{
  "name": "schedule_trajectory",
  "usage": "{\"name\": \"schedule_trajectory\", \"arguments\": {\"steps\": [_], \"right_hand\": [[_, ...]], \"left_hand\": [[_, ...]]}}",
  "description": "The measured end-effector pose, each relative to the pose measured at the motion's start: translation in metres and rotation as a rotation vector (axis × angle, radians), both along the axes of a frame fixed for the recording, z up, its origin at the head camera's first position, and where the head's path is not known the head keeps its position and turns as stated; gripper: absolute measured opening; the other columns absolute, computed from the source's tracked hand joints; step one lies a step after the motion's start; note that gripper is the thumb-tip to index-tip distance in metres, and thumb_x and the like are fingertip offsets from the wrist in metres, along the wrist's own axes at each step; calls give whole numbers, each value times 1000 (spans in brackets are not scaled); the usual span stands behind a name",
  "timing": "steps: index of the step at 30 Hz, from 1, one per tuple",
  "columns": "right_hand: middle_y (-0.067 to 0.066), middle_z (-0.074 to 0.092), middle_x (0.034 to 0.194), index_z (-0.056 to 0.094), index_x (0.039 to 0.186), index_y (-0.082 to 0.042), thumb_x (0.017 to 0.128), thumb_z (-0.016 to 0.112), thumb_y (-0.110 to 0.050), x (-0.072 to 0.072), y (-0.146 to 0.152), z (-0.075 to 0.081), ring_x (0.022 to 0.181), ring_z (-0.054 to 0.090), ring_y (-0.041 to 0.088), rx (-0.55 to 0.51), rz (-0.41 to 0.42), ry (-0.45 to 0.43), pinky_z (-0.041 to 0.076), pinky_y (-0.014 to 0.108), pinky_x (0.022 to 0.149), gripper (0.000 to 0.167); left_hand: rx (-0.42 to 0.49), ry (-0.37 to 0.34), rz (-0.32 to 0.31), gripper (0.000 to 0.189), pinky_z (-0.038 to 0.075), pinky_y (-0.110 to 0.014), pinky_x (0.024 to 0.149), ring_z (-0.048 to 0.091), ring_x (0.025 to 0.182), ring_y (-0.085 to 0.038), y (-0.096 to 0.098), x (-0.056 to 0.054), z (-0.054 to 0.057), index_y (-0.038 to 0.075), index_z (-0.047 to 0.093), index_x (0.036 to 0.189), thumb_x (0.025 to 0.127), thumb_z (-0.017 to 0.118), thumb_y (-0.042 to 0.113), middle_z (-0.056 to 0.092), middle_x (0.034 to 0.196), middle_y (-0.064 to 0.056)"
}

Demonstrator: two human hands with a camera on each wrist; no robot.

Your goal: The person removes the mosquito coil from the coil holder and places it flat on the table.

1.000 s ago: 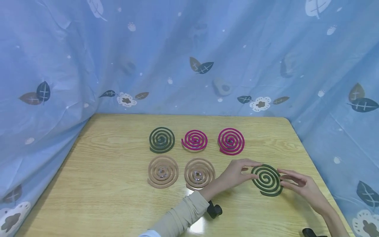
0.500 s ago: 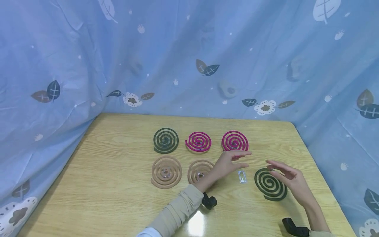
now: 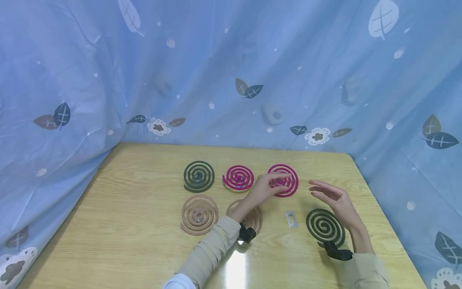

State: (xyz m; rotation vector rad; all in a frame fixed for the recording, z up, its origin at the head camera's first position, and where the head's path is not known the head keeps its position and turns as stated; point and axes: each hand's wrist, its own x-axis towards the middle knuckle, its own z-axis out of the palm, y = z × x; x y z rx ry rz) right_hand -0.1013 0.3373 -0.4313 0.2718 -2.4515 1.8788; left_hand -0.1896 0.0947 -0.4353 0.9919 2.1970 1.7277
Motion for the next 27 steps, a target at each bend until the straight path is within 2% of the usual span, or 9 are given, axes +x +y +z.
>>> {"name": "schedule_trajectory", "arguments": {"steps": [2, 5, 8, 11, 14, 17, 19, 23, 27], "right_hand": [[-11, 61, 126, 50, 135, 3, 97, 56, -7, -5, 0, -1, 112, 57, 7, 2, -7, -14, 44, 12, 94, 40], [-13, 59, 128, 49, 136, 2, 97, 56, -8, -16, 1, -2, 114, 56, 6, 10, 13, -15, 44, 12, 94, 41], [-13, 58, 130, 48, 137, 3, 97, 56, -6, -29, 3, -3, 115, 55, 6, 3, 58, -11, 45, 14, 95, 42], [-11, 58, 131, 47, 138, 2, 97, 55, -6, -42, 9, -3, 117, 56, 9, 15, 106, -20, 46, 15, 95, 42], [-4, 55, 136, 46, 140, -1, 98, 54, -9, -52, 14, -3, 119, 55, 12, 46, 138, -59, 46, 15, 95, 44], [8, 49, 143, 46, 141, -5, 98, 56, -14, -61, 18, -4, 122, 54, 16, 97, 146, -107, 46, 15, 94, 45], [15, 43, 146, 45, 142, -5, 98, 56, -18, -65, 19, -3, 123, 53, 18, 121, 153, -132, 45, 15, 94, 47], [19, 39, 148, 42, 142, 0, 98, 56, -19, -73, 21, -7, 125, 50, 16, 117, 175, -169, 42, 13, 96, 49], [12, 39, 150, 42, 141, 1, 98, 55, -15, -82, 23, -17, 127, 45, 7, 62, 203, -214, 40, 14, 98, 48]], "left_hand": [[-18, 12, 5, 39, 55, -19, 77, 61, 88, -16, -3, -6, 2, 6, 64, 125, 87, 71, 11, 67, 111, -7], [-26, 6, 21, 39, 54, -18, 78, 56, 86, -9, -6, -16, 5, 7, 64, 125, 87, 70, 13, 66, 107, -8], [-7, -18, 33, 38, 53, -27, 91, 61, 104, -13, -8, -25, 6, 6, 63, 126, 88, 68, 8, 65, 119, -7], [12, -65, 32, 39, 49, -34, 100, 56, 120, -24, -10, -30, 4, 3, 61, 127, 89, 67, 5, 60, 130, -8], [3, -102, 37, 40, 48, -33, 100, 53, 123, -29, -12, -32, 0, 1, 59, 128, 89, 67, 4, 59, 131, -12], [-35, -115, 63, 41, 49, -32, 99, 52, 124, -28, -12, -32, -5, 1, 59, 129, 89, 68, 5, 57, 132, -13], [-28, -130, 83, 41, 48, -33, 100, 51, 124, -28, -12, -32, -8, -1, 59, 128, 88, 68, 2, 57, 132, -15], [11, -170, 137, 41, 46, -32, 102, 49, 126, -28, -10, -33, -11, -5, 60, 125, 86, 70, 0, 57, 130, -17], [0, -161, 184, 40, 47, -30, 102, 49, 125, -28, -9, -34, -14, -5, 61, 123, 85, 70, 0, 57, 129, -18]]}}
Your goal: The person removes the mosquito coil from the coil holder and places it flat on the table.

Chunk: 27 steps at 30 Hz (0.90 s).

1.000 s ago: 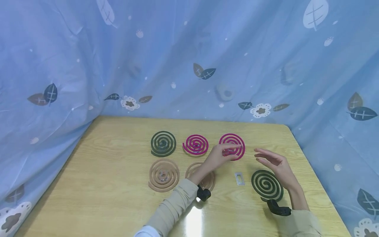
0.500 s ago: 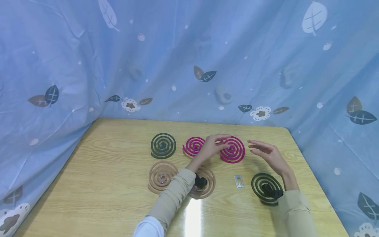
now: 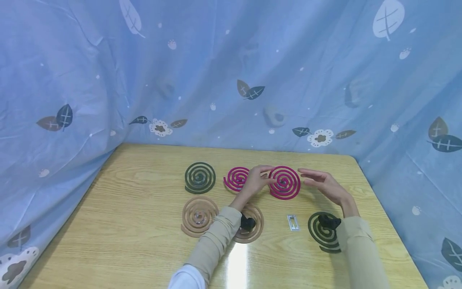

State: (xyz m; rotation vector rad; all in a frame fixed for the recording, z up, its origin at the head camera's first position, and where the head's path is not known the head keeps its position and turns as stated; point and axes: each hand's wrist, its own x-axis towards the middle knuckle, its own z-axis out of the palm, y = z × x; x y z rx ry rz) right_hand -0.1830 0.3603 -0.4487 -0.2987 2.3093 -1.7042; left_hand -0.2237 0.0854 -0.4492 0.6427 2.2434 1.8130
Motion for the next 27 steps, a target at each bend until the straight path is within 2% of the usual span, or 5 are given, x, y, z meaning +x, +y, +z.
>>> {"name": "schedule_trajectory", "arguments": {"steps": [4, 7, 11, 18, 27], "right_hand": [[8, 43, 147, 44, 140, 1, 98, 54, -10, -5, -1, -7, 125, 46, 5, -35, 15, -34, 41, 16, 99, 45], [13, 45, 145, 44, 139, 4, 97, 55, -7, -7, -2, -9, 123, 50, 8, -49, 9, -33, 41, 15, 99, 45], [14, 50, 140, 43, 138, 6, 95, 59, -8, -6, -2, -12, 117, 53, 3, -26, -42, -12, 41, 10, 95, 48], [8, 60, 130, 47, 135, 7, 91, 64, -5, -7, -4, -21, 108, 61, 6, -56, -78, -10, 46, 14, 93, 49], [11, 62, 127, 48, 132, 10, 89, 63, 4, -8, -12, -30, 101, 64, 6, -93, -144, 28, 53, 23, 89, 46]], "left_hand": [[-86, 29, 44, 39, 49, -30, 99, 54, 122, -28, 2, 0, -4, -3, 62, 122, 84, 70, -2, 59, 128, -17], [-181, 58, 90, 40, 54, -21, 81, 65, 90, -21, 4, 0, -6, -1, 65, 120, 81, 73, -3, 64, 119, -17], [-249, 62, 142, 41, 32, -15, 49, 35, 50, -11, 8, 1, -7, 2, 68, 117, 77, 77, -2, 68, 91, -21], [-226, 37, 223, 40, 51, -17, 68, 65, 90, -28, 12, 8, -5, 0, 70, 111, 73, 77, -8, 69, 107, -16], [-169, -8, 293, 40, 58, -20, 67, 69, 89, -26, 20, 14, -6, -5, 70, 107, 69, 73, -19, 70, 105, -17]]}}
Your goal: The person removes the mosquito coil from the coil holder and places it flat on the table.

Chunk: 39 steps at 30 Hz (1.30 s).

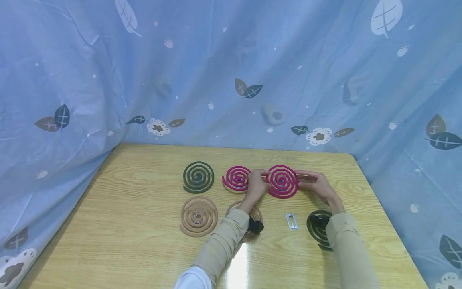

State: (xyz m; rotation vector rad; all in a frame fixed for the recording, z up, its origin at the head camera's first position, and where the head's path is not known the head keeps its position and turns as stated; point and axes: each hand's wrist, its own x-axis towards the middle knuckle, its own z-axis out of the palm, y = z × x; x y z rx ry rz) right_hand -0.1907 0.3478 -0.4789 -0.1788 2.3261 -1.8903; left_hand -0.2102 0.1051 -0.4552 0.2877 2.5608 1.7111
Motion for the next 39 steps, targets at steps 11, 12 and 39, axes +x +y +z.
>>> {"name": "schedule_trajectory", "arguments": {"steps": [11, 12, 39], "right_hand": [[17, 58, 130, 49, 128, 15, 83, 71, 1, 4, -3, -1, 106, 60, 1, 16, -34, -16, 51, 19, 91, 52], [20, 55, 132, 49, 128, 15, 82, 72, 2, 4, -3, -1, 106, 60, 0, 16, -33, -22, 50, 19, 91, 53], [-12, 57, 121, 43, 138, 8, 82, 71, 3, 11, 5, 14, 106, 60, 0, -31, -11, -97, 54, 24, 88, 62]], "left_hand": [[20, -8, 18, 40, 58, -20, 69, 69, 92, -26, 2, 2, -4, -3, 70, 107, 70, 75, -16, 70, 106, -15], [22, -6, 14, 39, 58, -20, 69, 69, 92, -26, 1, 2, -4, -3, 70, 107, 71, 75, -15, 70, 106, -16], [90, -25, -43, 37, 58, -21, 70, 68, 96, -29, 5, 3, 7, -3, 69, 109, 74, 76, -11, 68, 109, -17]]}}
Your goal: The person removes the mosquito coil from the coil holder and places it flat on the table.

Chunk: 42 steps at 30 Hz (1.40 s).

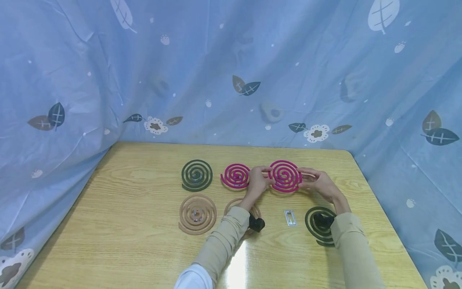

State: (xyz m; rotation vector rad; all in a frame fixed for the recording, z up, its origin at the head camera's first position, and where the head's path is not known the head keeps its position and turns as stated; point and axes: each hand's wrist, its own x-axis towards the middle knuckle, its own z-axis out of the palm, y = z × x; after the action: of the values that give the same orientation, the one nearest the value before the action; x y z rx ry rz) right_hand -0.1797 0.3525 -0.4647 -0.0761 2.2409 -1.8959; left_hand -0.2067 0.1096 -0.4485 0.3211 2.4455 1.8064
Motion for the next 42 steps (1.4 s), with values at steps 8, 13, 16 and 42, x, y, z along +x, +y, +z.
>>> {"name": "schedule_trajectory", "arguments": {"steps": [8, 13, 16, 42], "right_hand": [[-15, 63, 115, 49, 135, 5, 83, 71, 2, 4, 9, -1, 105, 60, -2, -37, -23, 4, 55, 24, 87, 57], [-15, 64, 115, 51, 134, 4, 83, 71, 2, 5, 13, -1, 106, 60, -1, -46, -27, 22, 54, 23, 88, 55], [-15, 64, 116, 50, 135, 4, 84, 70, 2, 6, 15, 0, 106, 61, 0, -54, -25, 19, 53, 22, 88, 55], [-15, 65, 115, 54, 132, 1, 85, 67, 6, 23, 43, 1, 105, 62, 1, -111, -42, -18, 53, 21, 88, 49]], "left_hand": [[-13, -15, 2, 37, 58, -21, 68, 68, 93, -28, 4, 3, 4, -3, 70, 108, 72, 79, -7, 68, 107, -19], [-32, -9, 4, 37, 58, -20, 66, 69, 91, -25, 7, 5, 6, -1, 70, 109, 74, 79, -4, 69, 106, -17], [-15, -17, 1, 36, 58, -20, 65, 69, 91, -25, 8, 7, 7, -1, 70, 109, 74, 79, -3, 69, 106, -17], [67, 41, -22, 36, 57, -18, 73, 69, 87, -25, 34, 19, -3, -5, 69, 108, 73, 76, -10, 70, 100, -17]]}}
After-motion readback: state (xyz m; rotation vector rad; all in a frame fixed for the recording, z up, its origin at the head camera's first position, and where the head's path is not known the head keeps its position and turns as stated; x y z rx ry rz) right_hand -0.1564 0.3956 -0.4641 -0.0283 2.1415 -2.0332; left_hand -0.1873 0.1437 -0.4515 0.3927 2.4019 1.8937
